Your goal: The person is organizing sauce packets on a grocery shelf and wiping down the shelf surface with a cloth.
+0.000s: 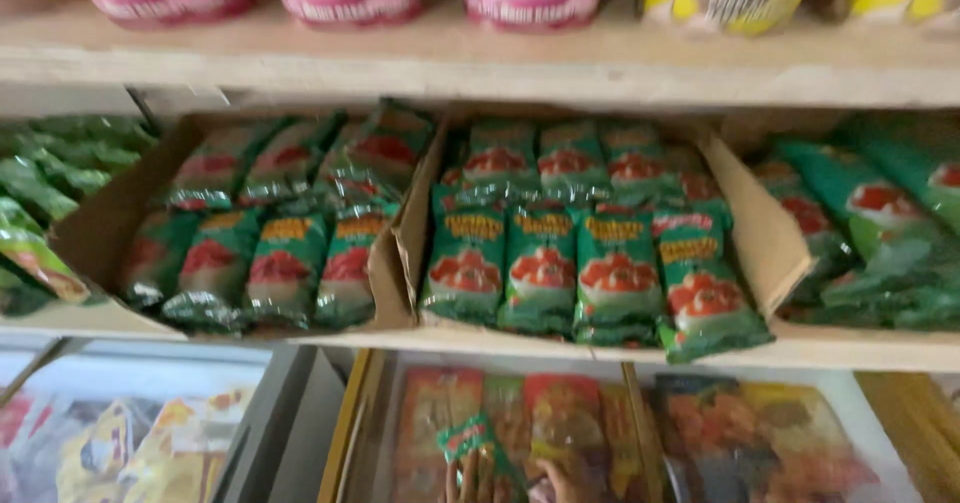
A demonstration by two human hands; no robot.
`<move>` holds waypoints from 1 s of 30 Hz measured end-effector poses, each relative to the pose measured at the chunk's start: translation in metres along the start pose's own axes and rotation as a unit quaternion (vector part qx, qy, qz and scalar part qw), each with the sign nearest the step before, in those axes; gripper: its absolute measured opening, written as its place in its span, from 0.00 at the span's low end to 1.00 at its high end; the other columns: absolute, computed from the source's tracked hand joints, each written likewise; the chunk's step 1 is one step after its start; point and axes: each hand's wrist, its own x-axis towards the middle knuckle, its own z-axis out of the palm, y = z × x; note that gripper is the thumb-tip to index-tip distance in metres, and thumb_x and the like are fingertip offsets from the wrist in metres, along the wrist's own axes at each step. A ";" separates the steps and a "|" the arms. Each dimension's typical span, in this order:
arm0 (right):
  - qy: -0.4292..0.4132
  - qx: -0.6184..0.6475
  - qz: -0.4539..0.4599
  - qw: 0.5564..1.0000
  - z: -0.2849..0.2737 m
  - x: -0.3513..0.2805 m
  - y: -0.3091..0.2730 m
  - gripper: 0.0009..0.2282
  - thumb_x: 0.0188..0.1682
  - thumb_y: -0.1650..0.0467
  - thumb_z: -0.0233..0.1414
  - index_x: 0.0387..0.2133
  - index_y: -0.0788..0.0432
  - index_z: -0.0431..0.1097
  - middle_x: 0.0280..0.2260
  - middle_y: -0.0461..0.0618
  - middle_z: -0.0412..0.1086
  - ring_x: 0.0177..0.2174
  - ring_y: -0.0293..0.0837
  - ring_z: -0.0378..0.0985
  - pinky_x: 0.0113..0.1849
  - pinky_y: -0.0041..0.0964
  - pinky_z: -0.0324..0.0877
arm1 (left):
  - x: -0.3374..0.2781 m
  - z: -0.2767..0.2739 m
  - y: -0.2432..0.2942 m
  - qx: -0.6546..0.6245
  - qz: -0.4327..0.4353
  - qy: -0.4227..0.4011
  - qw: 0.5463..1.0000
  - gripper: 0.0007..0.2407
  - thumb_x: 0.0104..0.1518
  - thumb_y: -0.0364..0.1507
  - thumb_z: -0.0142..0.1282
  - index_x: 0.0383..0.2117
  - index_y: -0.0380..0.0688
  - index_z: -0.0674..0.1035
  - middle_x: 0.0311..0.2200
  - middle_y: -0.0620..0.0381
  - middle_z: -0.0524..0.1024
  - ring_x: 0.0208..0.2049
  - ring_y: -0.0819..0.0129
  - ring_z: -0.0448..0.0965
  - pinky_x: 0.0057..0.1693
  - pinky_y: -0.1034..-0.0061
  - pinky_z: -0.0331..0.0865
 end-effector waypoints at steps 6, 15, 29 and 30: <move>-0.181 0.038 0.199 0.962 -0.034 0.007 -0.042 0.21 0.43 0.62 0.61 0.50 0.51 0.69 0.47 0.58 0.68 0.44 0.60 0.76 0.42 0.51 0.73 | 0.026 -0.133 0.073 -0.084 -0.104 -0.144 0.981 0.44 0.46 0.44 0.75 0.68 0.51 0.58 0.69 0.26 0.40 0.70 0.23 0.40 0.67 0.42 0.45; -0.103 0.197 0.226 0.948 -0.018 0.012 -0.063 0.15 0.46 0.69 0.61 0.46 0.56 0.72 0.41 0.60 0.75 0.40 0.59 0.80 0.40 0.49 0.74 | 0.027 -0.102 0.082 -0.354 -0.379 0.009 0.855 0.28 0.57 0.33 0.62 0.66 0.53 0.65 0.59 0.41 0.66 0.47 0.57 0.83 0.52 0.68 0.79; -0.256 0.398 0.333 0.816 -0.057 -0.020 -0.039 0.16 0.56 0.67 0.59 0.29 0.70 0.63 0.27 0.46 0.68 0.29 0.39 0.85 0.30 0.37 0.81 | 0.010 -0.112 0.084 -0.517 -0.342 -0.122 0.775 0.17 0.53 0.22 0.48 0.51 0.42 0.76 0.34 0.46 0.82 0.31 0.57 0.83 0.41 0.64 0.77; -0.259 0.397 0.331 0.816 -0.066 -0.011 -0.049 0.16 0.56 0.67 0.59 0.29 0.70 0.63 0.27 0.46 0.68 0.29 0.39 0.85 0.30 0.37 0.81 | 0.012 -0.107 0.086 -0.517 -0.344 -0.119 0.775 0.17 0.53 0.22 0.48 0.51 0.42 0.76 0.34 0.46 0.82 0.31 0.57 0.83 0.41 0.64 0.77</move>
